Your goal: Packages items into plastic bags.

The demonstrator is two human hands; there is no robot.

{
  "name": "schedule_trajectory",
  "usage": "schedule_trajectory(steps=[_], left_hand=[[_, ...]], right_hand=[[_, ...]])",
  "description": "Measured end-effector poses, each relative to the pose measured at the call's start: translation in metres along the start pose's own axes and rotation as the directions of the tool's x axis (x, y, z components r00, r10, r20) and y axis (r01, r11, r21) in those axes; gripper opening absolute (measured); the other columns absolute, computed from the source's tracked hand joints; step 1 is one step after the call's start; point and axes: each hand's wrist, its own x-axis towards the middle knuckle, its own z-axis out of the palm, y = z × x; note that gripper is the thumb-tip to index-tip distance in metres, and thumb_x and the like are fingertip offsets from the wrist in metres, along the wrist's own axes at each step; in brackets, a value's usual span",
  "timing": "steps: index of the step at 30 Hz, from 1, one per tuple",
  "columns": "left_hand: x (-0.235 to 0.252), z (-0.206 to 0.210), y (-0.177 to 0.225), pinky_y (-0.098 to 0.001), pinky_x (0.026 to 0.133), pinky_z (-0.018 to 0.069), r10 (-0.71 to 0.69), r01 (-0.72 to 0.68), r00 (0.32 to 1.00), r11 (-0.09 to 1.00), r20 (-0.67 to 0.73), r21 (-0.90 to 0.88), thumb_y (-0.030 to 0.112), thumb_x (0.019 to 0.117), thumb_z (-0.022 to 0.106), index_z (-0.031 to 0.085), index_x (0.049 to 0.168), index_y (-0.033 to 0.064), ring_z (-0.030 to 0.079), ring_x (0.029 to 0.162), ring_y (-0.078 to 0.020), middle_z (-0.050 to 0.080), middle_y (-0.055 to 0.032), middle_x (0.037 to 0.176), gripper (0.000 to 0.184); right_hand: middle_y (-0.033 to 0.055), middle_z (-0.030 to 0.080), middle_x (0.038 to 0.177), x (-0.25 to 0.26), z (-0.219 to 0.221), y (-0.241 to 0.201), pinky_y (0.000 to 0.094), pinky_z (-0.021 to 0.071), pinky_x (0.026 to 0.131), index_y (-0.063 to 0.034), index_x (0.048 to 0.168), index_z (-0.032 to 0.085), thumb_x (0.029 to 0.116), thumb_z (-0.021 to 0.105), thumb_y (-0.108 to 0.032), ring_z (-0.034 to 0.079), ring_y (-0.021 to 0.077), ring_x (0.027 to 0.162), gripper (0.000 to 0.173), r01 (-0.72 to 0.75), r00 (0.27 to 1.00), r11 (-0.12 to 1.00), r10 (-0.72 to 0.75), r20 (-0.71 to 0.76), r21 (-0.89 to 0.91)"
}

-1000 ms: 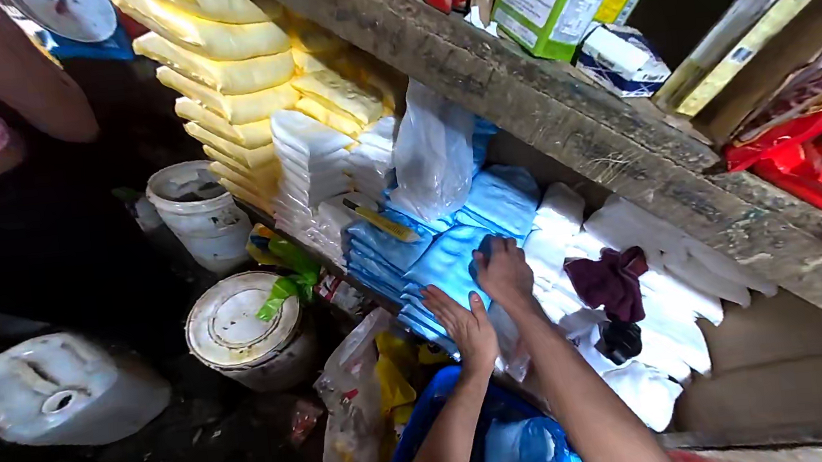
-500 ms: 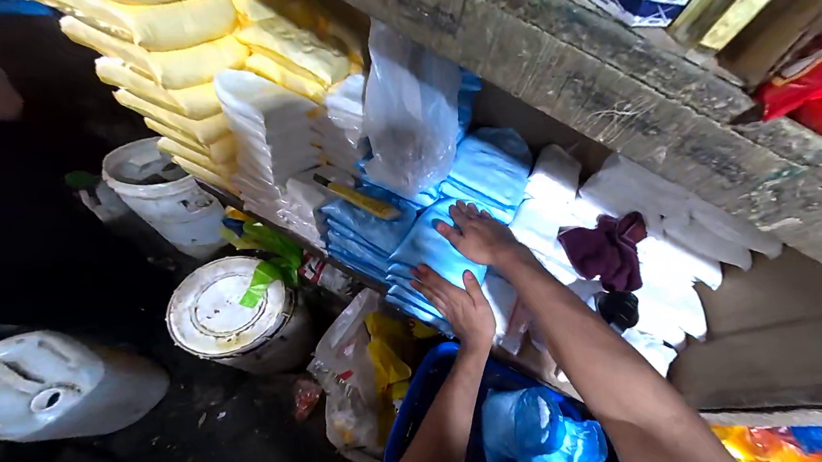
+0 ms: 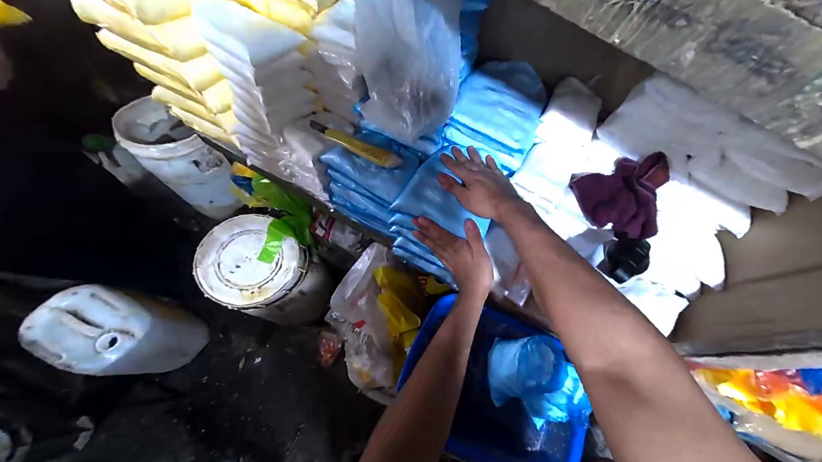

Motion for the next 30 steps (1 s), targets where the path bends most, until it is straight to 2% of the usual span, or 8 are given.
schedule_trajectory(steps=[3, 5, 10, 13, 16, 21, 25, 30], left_hand=[[0.005, -0.056, -0.018, -0.0576, 0.127, 0.0097, 0.054, 0.026, 0.947, 0.969, 0.316, -0.246, 0.062, 0.1037, 0.036, -0.007, 0.166, 0.0185, -0.008, 0.159, -0.0299, -0.016, -0.0075, 0.172, 0.088], [0.008, -0.105, -0.04, -0.0483, 0.126, 0.0248, 0.093, 0.13, 0.896, 0.879, 0.434, -0.458, 0.058, 0.1065, 0.032, 0.02, 0.165, 0.0242, 0.019, 0.157, -0.0165, 0.014, 0.0052, 0.172, 0.069], [-0.046, -0.138, -0.067, -0.0419, 0.089, 0.0573, -0.2, 0.362, 0.903, 0.831, 0.381, -0.422, 0.023, 0.1093, 0.041, 0.058, 0.133, 0.0008, 0.067, 0.103, -0.0234, 0.068, -0.0136, 0.119, 0.037], [-0.097, -0.11, -0.055, -0.0441, 0.086, 0.0585, -0.258, 0.438, 0.663, 0.895, 0.703, -0.084, 0.032, 0.1066, 0.051, 0.059, 0.134, 0.0018, 0.069, 0.103, -0.026, 0.068, -0.0161, 0.121, 0.041], [-0.136, -0.062, -0.044, -0.0556, 0.097, 0.054, -0.265, 0.188, 0.462, 0.962, 0.846, 0.199, 0.061, 0.0943, 0.062, 0.051, 0.145, 0.0073, 0.06, 0.123, -0.0354, 0.055, -0.022, 0.142, 0.075], [-0.182, -0.009, -0.029, -0.0693, 0.103, 0.0443, -0.339, -0.144, 0.452, 0.885, 0.825, 0.442, 0.075, 0.0804, 0.069, 0.048, 0.149, 0.01, 0.048, 0.132, -0.0516, 0.045, -0.032, 0.148, 0.097], [-0.195, 0.014, -0.034, -0.0645, 0.092, 0.0531, -0.319, -0.195, 0.463, 0.873, 0.827, 0.446, 0.058, 0.086, 0.074, 0.064, 0.128, 0.0091, 0.066, 0.111, -0.0409, 0.069, -0.022, 0.118, 0.065], [-0.19, 0.025, -0.058, -0.0666, 0.088, 0.0529, -0.313, -0.336, 0.438, 0.812, 0.842, 0.477, 0.046, 0.0884, 0.073, 0.069, 0.121, 0.0129, 0.067, 0.11, -0.0403, 0.069, -0.0193, 0.118, 0.047]], right_hand=[[-0.0021, 0.036, 0.166, -0.052, -0.015, -0.016, 0.0558, 0.0157, 0.128, -0.028, 0.16, 0.038, 0.1073, 0.028, -0.06, 0.019, 0.0263, 0.158, 0.063, 0.043, 0.983, 0.983, -0.01, -0.184, 0.18], [-0.0031, 0.035, 0.167, -0.126, -0.03, -0.029, 0.0525, 0.0178, 0.129, -0.0255, 0.162, 0.036, 0.1092, 0.034, -0.053, 0.021, 0.022, 0.158, 0.059, 0.1, 0.945, 0.961, -0.011, -0.327, 0.257], [-0.0001, 0.059, 0.147, -0.349, 0.013, -0.024, 0.0454, 0.0483, 0.115, -0.0152, 0.15, 0.052, 0.1052, 0.053, -0.043, 0.055, 0.0139, 0.137, 0.053, -0.056, 0.902, 0.829, 0.28, -0.327, 0.556], [0.0065, 0.07, 0.131, -0.459, 0.051, -0.027, 0.0393, 0.0557, 0.106, -0.0058, 0.139, 0.062, 0.1036, 0.06, -0.032, 0.067, 0.0154, 0.12, 0.044, -0.254, 0.813, 0.675, 0.537, -0.225, 0.692], [0.0054, 0.073, 0.123, -0.542, 0.073, -0.05, 0.0367, 0.0591, 0.1, -0.0066, 0.134, 0.066, 0.1037, 0.06, -0.029, 0.07, 0.0142, 0.112, 0.038, -0.393, 0.666, 0.529, 0.728, -0.164, 0.752], [0.0074, 0.075, 0.109, -0.611, 0.109, -0.098, 0.0355, 0.0618, 0.091, -0.0019, 0.124, 0.07, 0.1019, 0.06, -0.018, 0.072, 0.015, 0.099, 0.029, -0.392, 0.472, 0.378, 0.865, -0.169, 0.839], [0.0065, 0.076, 0.106, -0.615, 0.12, -0.124, 0.0352, 0.0624, 0.09, -0.0023, 0.124, 0.07, 0.1016, 0.059, -0.017, 0.073, 0.0168, 0.096, 0.029, -0.333, 0.509, 0.31, 0.854, -0.107, 0.89], [0.0076, 0.076, 0.103, -0.607, 0.121, -0.135, 0.035, 0.0628, 0.088, -0.0009, 0.124, 0.07, 0.1005, 0.06, -0.015, 0.074, 0.0179, 0.094, 0.029, -0.257, 0.557, 0.318, 0.821, -0.129, 0.913]])
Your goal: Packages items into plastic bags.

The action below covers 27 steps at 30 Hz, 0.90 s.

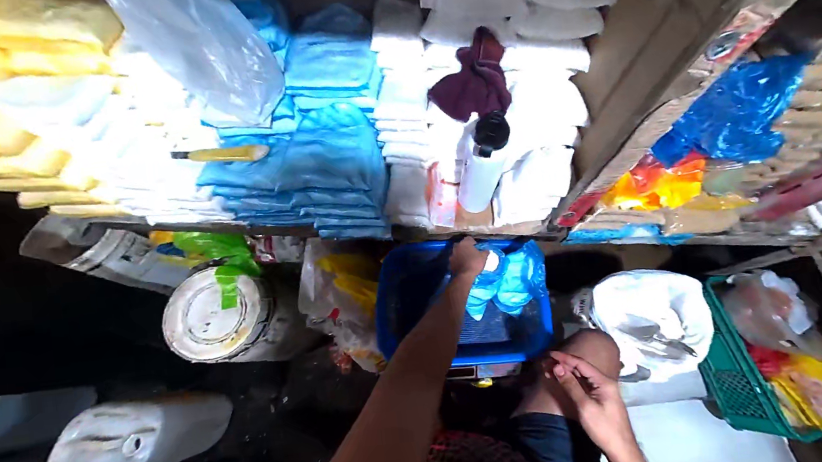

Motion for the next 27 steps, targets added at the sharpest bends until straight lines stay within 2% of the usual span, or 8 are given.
schedule_trajectory(steps=[5, 9, 14, 17, 21, 23, 25, 27], left_hand=[[-0.002, -0.01, 0.006, -0.063, 0.094, 0.0537, 0.067, -0.066, 0.997, 0.997, 0.024, -0.037, 0.038, 0.1012, 0.059, 0.054, 0.138, 0.0054, 0.068, 0.111, -0.0399, 0.068, -0.0228, 0.121, 0.049], [0.011, -0.023, 0.003, -0.0638, 0.098, 0.0493, 0.287, -0.289, 0.945, 0.957, 0.155, -0.009, 0.035, 0.1033, 0.058, 0.073, 0.117, 0.0065, 0.066, 0.112, -0.0383, 0.07, -0.0213, 0.117, 0.035], [-0.022, -0.052, 0.012, -0.0606, 0.1, 0.0487, 0.373, -0.371, 0.92, 0.928, 0.124, -0.04, 0.032, 0.1035, 0.059, 0.074, 0.114, 0.0049, 0.064, 0.114, -0.0373, 0.068, -0.0216, 0.119, 0.032], [-0.078, -0.068, 0.032, -0.0569, 0.093, 0.0516, 0.404, -0.388, 0.913, 0.902, 0.054, -0.19, 0.033, 0.1045, 0.059, 0.071, 0.118, 0.0074, 0.065, 0.107, -0.0344, 0.068, -0.0195, 0.118, 0.032], [-0.144, -0.101, 0.082, -0.0441, 0.078, 0.0568, 0.496, -0.464, 0.867, 0.763, -0.053, -0.451, 0.026, 0.1028, 0.061, 0.073, 0.112, 0.0072, 0.067, 0.084, -0.0201, 0.071, -0.0108, 0.097, 0.024], [-0.177, -0.116, 0.106, -0.0359, 0.068, 0.0571, 0.557, -0.504, 0.823, 0.622, -0.114, -0.599, 0.02, 0.1022, 0.062, 0.073, 0.107, 0.0064, 0.066, 0.076, -0.0158, 0.071, -0.0077, 0.09, 0.018], [-0.209, -0.125, 0.125, -0.0338, 0.064, 0.0569, 0.595, -0.5, 0.792, 0.502, -0.139, -0.706, 0.018, 0.1035, 0.06, 0.072, 0.107, 0.0049, 0.067, 0.075, -0.0175, 0.071, -0.0091, 0.09, 0.018], [-0.24, -0.122, 0.135, -0.0354, 0.063, 0.0584, 0.607, -0.479, 0.782, 0.44, -0.142, -0.759, 0.019, 0.1053, 0.056, 0.069, 0.111, 0.0049, 0.067, 0.075, -0.0193, 0.07, -0.0109, 0.091, 0.02]], right_hand=[[0.005, 0.077, 0.106, -0.016, 0.004, -0.001, 0.0353, 0.0627, 0.091, -0.0051, 0.125, 0.071, 0.1016, 0.062, -0.02, 0.074, 0.0158, 0.097, 0.029, -0.047, 0.999, 0.999, 0.047, -0.013, 0.013], [0.0054, 0.077, 0.107, -0.035, 0.007, 0.006, 0.0358, 0.0627, 0.09, -0.0042, 0.126, 0.07, 0.102, 0.062, -0.021, 0.074, 0.0159, 0.097, 0.031, -0.107, 0.994, 0.994, 0.106, 0.015, 0.036], [0.0052, 0.077, 0.101, -0.044, 0.008, 0.02, 0.0345, 0.0625, 0.087, -0.0043, 0.124, 0.071, 0.0999, 0.065, -0.02, 0.074, 0.0147, 0.092, 0.03, -0.152, 0.988, 0.988, 0.151, 0.014, 0.04], [0.0046, 0.075, 0.114, -0.033, 0.018, 0.018, 0.036, 0.0621, 0.091, -0.0084, 0.136, 0.063, 0.0946, 0.072, -0.023, 0.073, 0.0141, 0.102, 0.045, -0.235, 0.971, 0.972, 0.235, 0.04, -0.024], [0.0124, 0.057, 0.142, -0.004, 0.037, -0.021, 0.038, 0.0616, 0.085, -0.0103, 0.159, 0.032, 0.0839, 0.083, -0.032, 0.068, 0.0184, 0.107, 0.094, -0.186, 0.981, 0.982, 0.184, -0.06, -0.036], [0.0177, 0.052, 0.145, 0.017, 0.044, -0.046, 0.0345, 0.0622, 0.074, -0.0079, 0.161, 0.025, 0.0787, 0.088, -0.038, 0.069, 0.0167, 0.091, 0.108, -0.079, 0.978, 0.997, 0.077, -0.194, 0.0], [0.0185, 0.05, 0.142, 0.032, 0.042, -0.073, 0.0309, 0.0606, 0.068, -0.0103, 0.162, 0.023, 0.0756, 0.091, -0.039, 0.066, 0.0137, 0.078, 0.113, 0.018, 0.95, 0.999, -0.007, -0.314, 0.03], [0.0141, 0.052, 0.139, 0.035, 0.031, -0.093, 0.0305, 0.06, 0.073, -0.0124, 0.154, 0.039, 0.0738, 0.093, -0.034, 0.065, 0.0135, 0.087, 0.099, 0.078, 0.913, 0.996, -0.056, -0.405, 0.039]])
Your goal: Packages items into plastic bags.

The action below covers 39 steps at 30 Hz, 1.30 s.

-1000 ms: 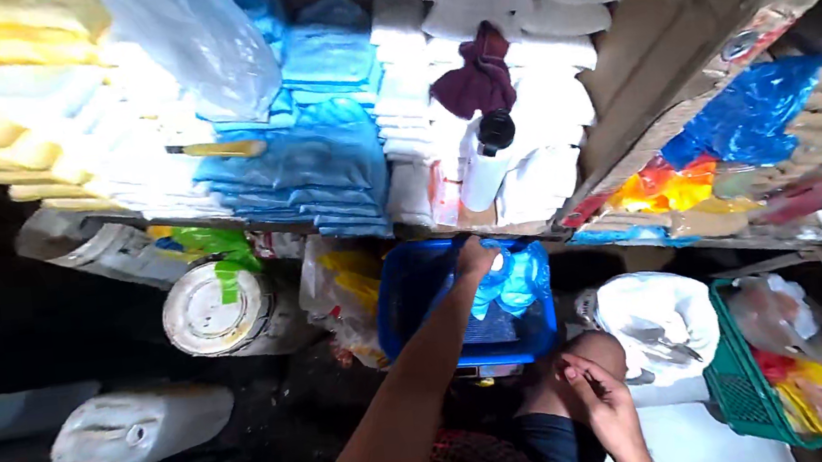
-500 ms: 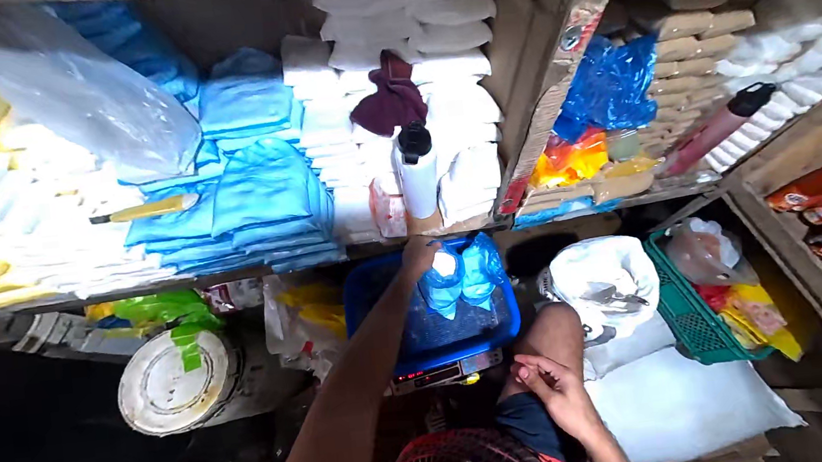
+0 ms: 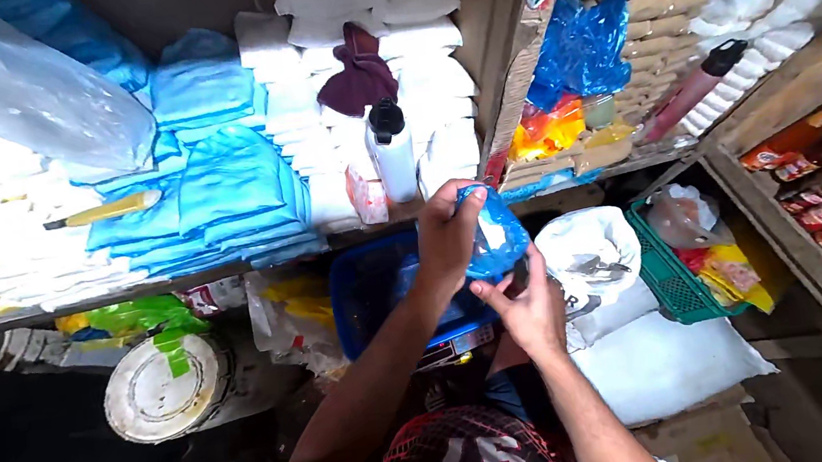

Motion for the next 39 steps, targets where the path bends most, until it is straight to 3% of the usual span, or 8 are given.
schedule_trajectory(steps=[3, 6, 12, 19, 24, 28, 34, 39], left_hand=[[-0.032, 0.027, -0.004, -0.0354, 0.061, 0.0571, -0.049, 0.05, 0.998, 0.998, 0.043, -0.029, 0.032, 0.1078, 0.052, 0.064, 0.12, 0.0144, 0.065, 0.073, -0.0177, 0.067, -0.008, 0.092, 0.025], [-0.044, 0.056, -0.031, -0.0344, 0.062, 0.0548, -0.072, 0.087, 0.991, 0.988, 0.116, -0.125, 0.021, 0.1057, 0.055, 0.065, 0.114, 0.0087, 0.063, 0.072, -0.0165, 0.066, -0.0074, 0.089, 0.018], [-0.076, 0.083, -0.061, -0.0302, 0.048, 0.0557, -0.227, 0.293, 0.927, 0.936, 0.298, -0.196, 0.011, 0.1049, 0.055, 0.064, 0.111, -0.0023, 0.063, 0.058, -0.0161, 0.067, -0.0116, 0.086, 0.017], [-0.105, 0.093, -0.076, -0.0357, 0.082, 0.059, -0.184, 0.161, 0.849, 0.983, 0.496, 0.088, 0.016, 0.1029, 0.057, 0.069, 0.109, 0.0034, 0.069, 0.088, -0.0142, 0.071, -0.0078, 0.099, 0.018], [-0.11, 0.094, -0.073, -0.0356, 0.082, 0.0591, -0.021, -0.04, 0.784, 0.996, 0.621, 0.084, 0.014, 0.102, 0.056, 0.071, 0.106, 0.006, 0.07, 0.087, -0.0129, 0.072, -0.005, 0.095, 0.017], [-0.108, 0.08, -0.089, -0.0396, 0.095, 0.0585, 0.145, -0.071, 0.833, 0.985, 0.535, -0.155, 0.006, 0.0964, 0.066, 0.066, 0.12, -0.0034, 0.068, 0.107, -0.0196, 0.07, -0.0128, 0.116, 0.026], [-0.125, 0.054, -0.162, -0.0509, 0.121, 0.0374, -0.07, -0.184, 0.782, 0.924, 0.619, 0.336, 0.063, 0.0617, 0.091, 0.026, 0.16, 0.0021, 0.038, 0.148, -0.0298, 0.039, -0.0183, 0.16, 0.132], [-0.147, 0.058, -0.231, -0.0482, 0.122, 0.0354, -0.172, -0.117, 0.795, 0.897, 0.581, 0.426, 0.054, 0.067, 0.091, 0.024, 0.158, -0.0024, 0.038, 0.147, -0.0318, 0.038, -0.0238, 0.158, 0.126]], right_hand=[[0.0062, 0.057, 0.144, 0.007, -0.035, -0.005, 0.04, 0.0627, 0.088, -0.0122, 0.114, 0.07, 0.0784, 0.084, -0.013, 0.065, 0.0207, 0.118, 0.038, 0.083, 0.996, 0.996, -0.082, -0.023, 0.039], [0.0081, 0.071, 0.107, 0.009, -0.083, -0.006, 0.0333, 0.06, 0.067, -0.0031, 0.1, 0.068, 0.0877, 0.068, 0.0, 0.069, 0.0168, 0.085, 0.013, 0.051, 0.998, 0.991, -0.056, 0.038, 0.123], [0.0022, 0.066, 0.083, 0.001, -0.149, 0.006, 0.0258, 0.0546, 0.054, -0.006, 0.1, 0.059, 0.0888, 0.062, 0.0, 0.061, 0.0109, 0.062, 0.014, -0.027, 0.991, 0.995, 0.014, 0.135, 0.096], [0.009, 0.065, 0.13, -0.055, -0.149, 0.038, 0.0349, 0.0596, 0.096, -0.0023, 0.152, 0.041, 0.0768, 0.083, -0.014, 0.066, 0.0174, 0.113, 0.087, -0.072, 0.973, 0.994, 0.087, 0.216, -0.079], [-0.001, 0.076, 0.1, -0.06, -0.135, 0.045, 0.0309, 0.0616, 0.086, -0.011, 0.109, 0.075, 0.0887, 0.069, -0.014, 0.072, 0.0094, 0.092, 0.022, 0.014, 0.993, 0.995, -0.002, 0.12, -0.104], [0.0009, 0.076, 0.102, -0.045, -0.148, 0.037, 0.0354, 0.0617, 0.086, -0.0099, 0.108, 0.077, 0.0908, 0.061, -0.004, 0.072, 0.0109, 0.094, 0.024, -0.072, 0.984, 0.988, 0.093, 0.151, -0.136], [0.0045, 0.075, 0.096, -0.033, -0.155, 0.009, 0.0323, 0.0606, 0.083, -0.0021, 0.106, 0.073, 0.0919, 0.057, 0.003, 0.071, 0.0114, 0.09, 0.022, -0.118, 0.99, 0.991, 0.121, -0.066, 0.058], [0.0011, 0.076, 0.101, -0.037, -0.135, 0.022, 0.0337, 0.0607, 0.087, -0.007, 0.112, 0.074, 0.0893, 0.059, -0.005, 0.071, 0.008, 0.095, 0.027, -0.253, 0.967, 0.955, 0.243, -0.083, -0.157]])
